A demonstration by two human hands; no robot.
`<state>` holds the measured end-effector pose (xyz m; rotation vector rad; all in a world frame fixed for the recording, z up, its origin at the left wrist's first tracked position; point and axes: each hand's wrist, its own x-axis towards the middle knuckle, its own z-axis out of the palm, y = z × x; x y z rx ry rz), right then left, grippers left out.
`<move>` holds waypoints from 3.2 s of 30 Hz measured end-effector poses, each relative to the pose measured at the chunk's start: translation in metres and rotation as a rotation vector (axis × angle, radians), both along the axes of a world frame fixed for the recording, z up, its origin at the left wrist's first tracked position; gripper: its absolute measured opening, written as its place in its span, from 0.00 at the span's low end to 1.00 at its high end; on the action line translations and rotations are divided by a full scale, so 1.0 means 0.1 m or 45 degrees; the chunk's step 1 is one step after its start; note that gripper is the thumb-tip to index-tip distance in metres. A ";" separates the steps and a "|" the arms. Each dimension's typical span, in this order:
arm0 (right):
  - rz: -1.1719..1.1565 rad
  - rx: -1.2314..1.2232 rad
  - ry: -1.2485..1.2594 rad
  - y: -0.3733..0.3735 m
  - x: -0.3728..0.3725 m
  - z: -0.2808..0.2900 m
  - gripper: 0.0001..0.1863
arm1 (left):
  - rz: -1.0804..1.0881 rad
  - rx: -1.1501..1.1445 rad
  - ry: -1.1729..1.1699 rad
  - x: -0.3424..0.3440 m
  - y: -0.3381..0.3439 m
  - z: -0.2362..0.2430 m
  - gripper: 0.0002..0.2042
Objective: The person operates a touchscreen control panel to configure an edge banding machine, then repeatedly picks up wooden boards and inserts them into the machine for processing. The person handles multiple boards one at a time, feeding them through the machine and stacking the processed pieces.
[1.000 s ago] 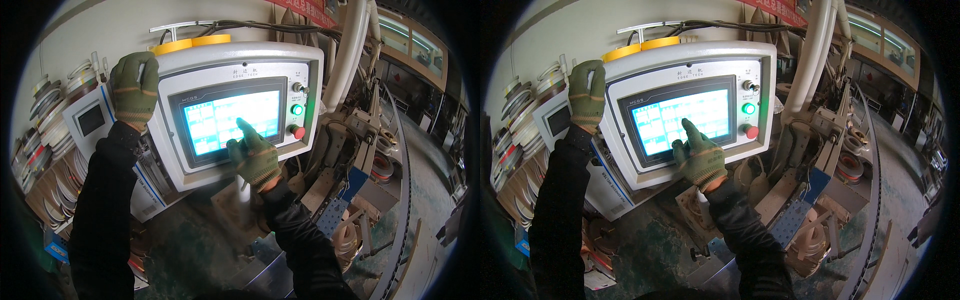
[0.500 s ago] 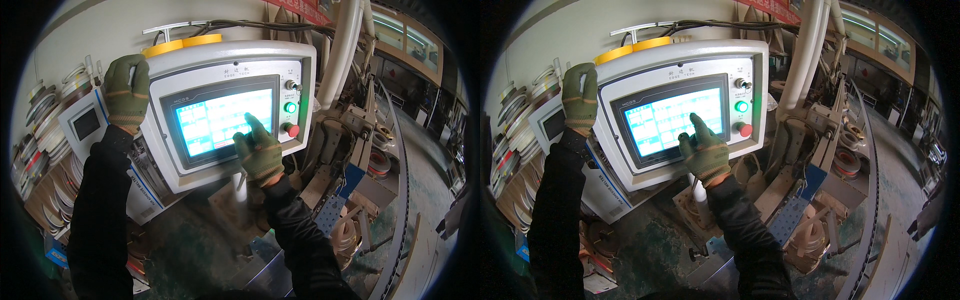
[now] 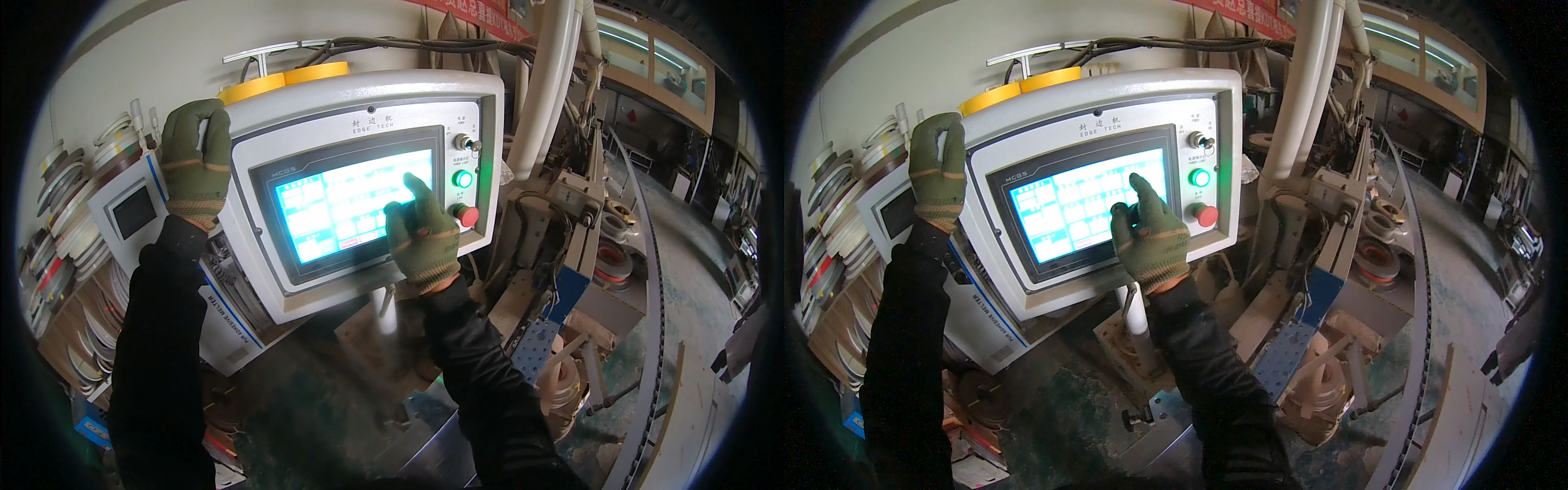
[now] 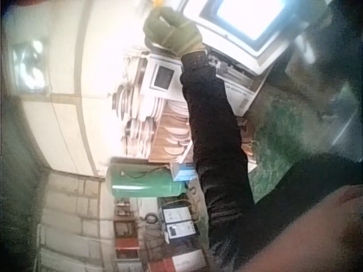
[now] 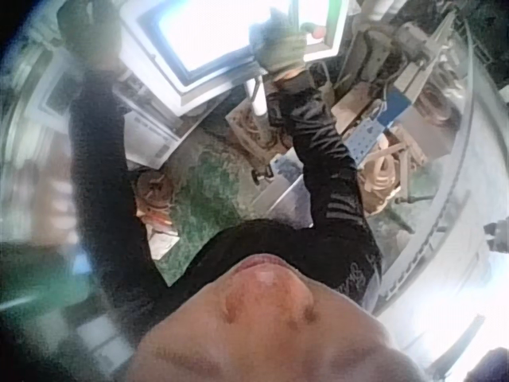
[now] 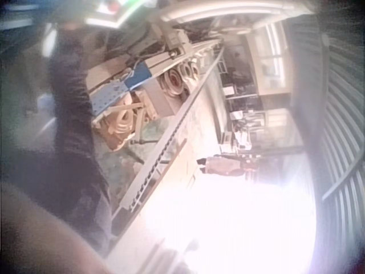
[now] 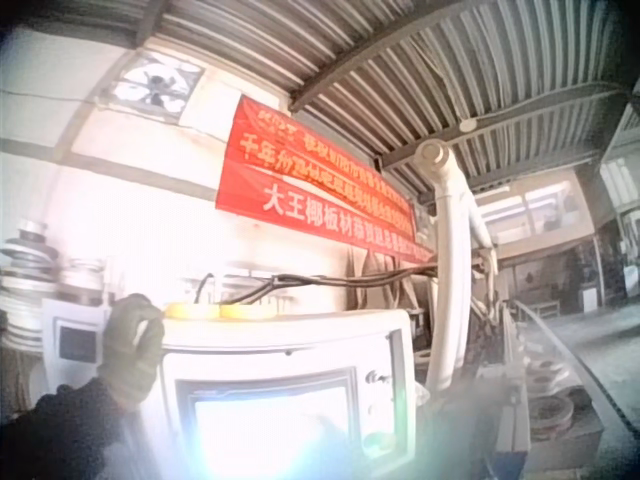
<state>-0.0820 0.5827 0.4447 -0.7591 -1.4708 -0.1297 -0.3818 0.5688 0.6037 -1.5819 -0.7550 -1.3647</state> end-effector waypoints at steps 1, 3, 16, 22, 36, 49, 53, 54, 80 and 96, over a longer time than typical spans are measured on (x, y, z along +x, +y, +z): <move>-0.047 0.006 -0.012 0.02 0.03 0.01 0.27 | -0.022 -0.004 -0.020 0.00 0.00 0.00 0.07; -0.004 -0.171 -0.068 0.05 0.08 0.03 0.28 | 0.008 0.010 0.003 0.00 0.00 -0.01 0.07; -0.111 -0.041 0.042 0.15 0.36 0.00 0.24 | 0.000 -0.014 -0.013 -0.03 0.04 -0.01 0.08; 0.022 -0.064 0.054 0.24 0.30 0.05 0.24 | 0.020 0.017 0.062 0.02 -0.03 0.00 0.06; 0.178 0.112 -0.260 -0.20 -0.35 -0.20 0.26 | 0.078 -0.017 -0.008 0.00 -0.03 -0.01 0.08; 0.136 -0.043 -0.191 -0.12 -0.33 -0.29 0.26 | 0.044 0.049 -0.015 0.02 -0.01 0.01 0.07; 0.174 -0.086 -0.157 -0.13 -0.29 -0.30 0.27 | 0.031 0.006 -0.058 0.03 0.00 -0.01 0.06; 0.168 -0.074 -0.100 -0.13 -0.28 -0.29 0.27 | 0.005 0.003 -0.054 0.03 0.00 -0.01 0.06; 0.110 -0.078 0.142 0.05 0.07 -0.33 0.22 | 0.222 0.052 0.169 -0.12 0.08 0.00 0.08; -0.043 -0.056 0.173 0.10 0.20 -0.28 0.24 | 0.181 0.061 0.144 -0.15 0.10 0.01 0.09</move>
